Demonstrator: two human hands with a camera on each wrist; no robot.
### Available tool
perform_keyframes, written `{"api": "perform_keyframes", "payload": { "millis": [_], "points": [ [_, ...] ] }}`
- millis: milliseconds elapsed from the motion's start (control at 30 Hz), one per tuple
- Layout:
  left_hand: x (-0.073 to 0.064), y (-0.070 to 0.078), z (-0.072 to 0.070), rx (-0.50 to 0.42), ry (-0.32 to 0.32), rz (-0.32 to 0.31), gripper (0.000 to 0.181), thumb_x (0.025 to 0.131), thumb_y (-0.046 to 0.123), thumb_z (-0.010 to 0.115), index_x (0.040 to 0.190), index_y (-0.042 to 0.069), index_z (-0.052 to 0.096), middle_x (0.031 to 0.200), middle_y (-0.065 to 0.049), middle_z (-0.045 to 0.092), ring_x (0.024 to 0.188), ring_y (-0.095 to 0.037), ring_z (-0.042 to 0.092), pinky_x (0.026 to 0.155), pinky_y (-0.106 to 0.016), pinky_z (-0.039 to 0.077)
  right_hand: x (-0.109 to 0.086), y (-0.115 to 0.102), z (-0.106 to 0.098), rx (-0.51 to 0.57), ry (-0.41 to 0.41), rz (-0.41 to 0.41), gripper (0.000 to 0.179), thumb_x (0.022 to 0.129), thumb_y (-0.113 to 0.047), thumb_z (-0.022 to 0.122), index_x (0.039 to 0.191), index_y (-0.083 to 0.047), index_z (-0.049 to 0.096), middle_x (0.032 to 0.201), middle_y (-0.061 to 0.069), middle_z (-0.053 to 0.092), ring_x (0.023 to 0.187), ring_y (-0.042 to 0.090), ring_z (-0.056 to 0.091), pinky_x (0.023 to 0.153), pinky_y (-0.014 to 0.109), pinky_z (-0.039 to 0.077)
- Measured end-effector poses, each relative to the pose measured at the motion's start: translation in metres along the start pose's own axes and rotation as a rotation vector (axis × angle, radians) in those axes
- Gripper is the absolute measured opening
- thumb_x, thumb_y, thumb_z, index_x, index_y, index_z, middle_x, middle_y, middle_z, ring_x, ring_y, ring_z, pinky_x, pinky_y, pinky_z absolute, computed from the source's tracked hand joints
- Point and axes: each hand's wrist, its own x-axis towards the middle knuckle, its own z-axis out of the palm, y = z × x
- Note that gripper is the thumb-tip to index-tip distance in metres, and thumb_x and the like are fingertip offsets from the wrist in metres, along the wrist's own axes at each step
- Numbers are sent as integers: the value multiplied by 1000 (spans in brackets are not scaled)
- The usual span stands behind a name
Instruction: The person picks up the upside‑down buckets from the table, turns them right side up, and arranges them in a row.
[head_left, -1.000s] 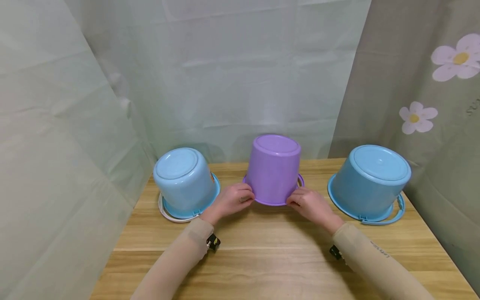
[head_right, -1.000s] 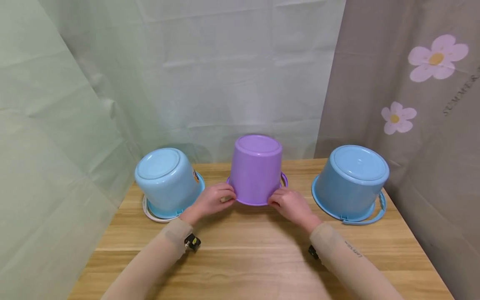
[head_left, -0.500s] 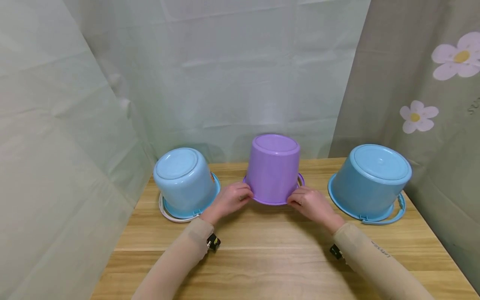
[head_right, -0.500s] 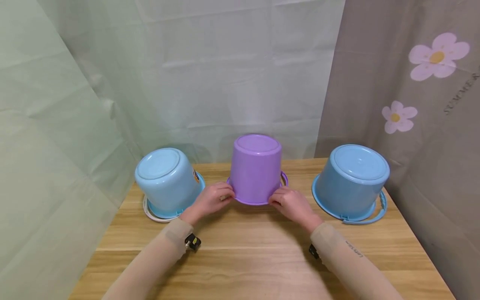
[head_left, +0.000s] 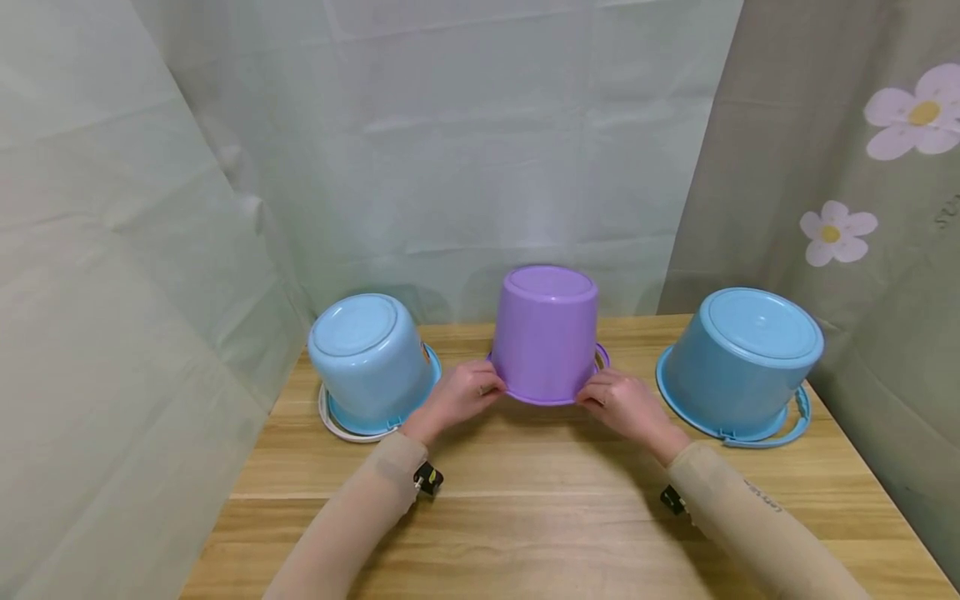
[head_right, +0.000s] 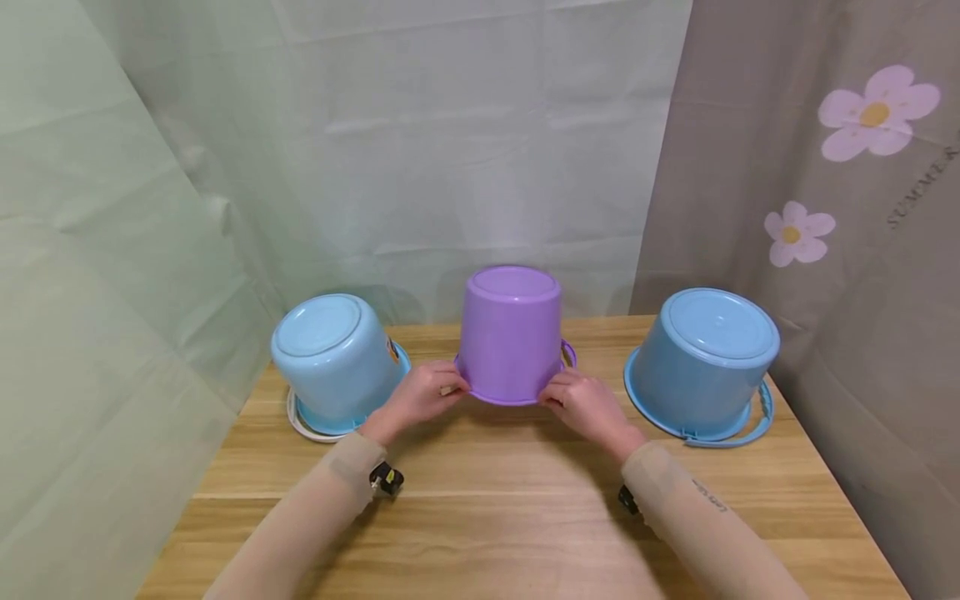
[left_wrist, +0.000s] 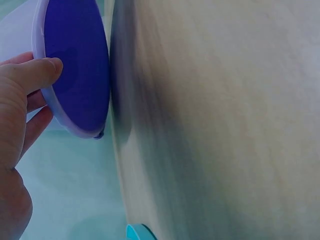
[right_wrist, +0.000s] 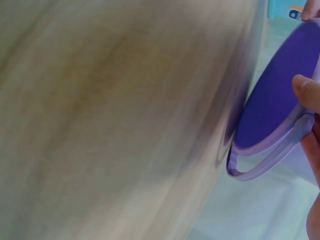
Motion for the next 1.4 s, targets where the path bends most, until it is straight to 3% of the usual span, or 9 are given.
{"api": "perform_keyframes", "payload": {
  "millis": [333,600,833,1133,1400],
  "points": [
    [7,1,-10,7,32,-2,16,81,1,92,91,10,82,92,0,75,86,-16,71,78,-27,60,6,2,-5,29,80,-53,29,69,3,98,86,-10,79,88,1,76,81,20,72,68,35,62],
    [11,4,-19,16,72,24,17,80,-2,90,88,10,81,91,0,75,84,-16,71,77,-28,61,10,1,-11,35,92,-60,26,71,2,96,87,-9,78,89,3,76,85,23,74,72,38,63],
    [15,5,-26,25,109,45,19,78,-3,91,89,9,81,94,-2,76,88,-18,73,80,-28,61,15,-3,-22,37,103,-62,29,69,4,96,89,-8,79,91,3,77,88,26,75,79,43,64],
    [26,10,-40,-2,182,68,18,78,-4,91,90,7,81,93,-3,77,87,-20,74,79,-29,62,25,-4,-41,16,149,-76,32,67,4,97,91,-8,80,91,2,78,85,26,75,72,41,64],
    [37,15,-54,14,198,68,18,79,-4,90,91,7,82,94,-4,78,86,-20,76,78,-29,63,34,-4,-56,8,180,-67,28,70,2,97,90,-9,81,90,3,78,88,27,75,74,41,64]
  ]
}}
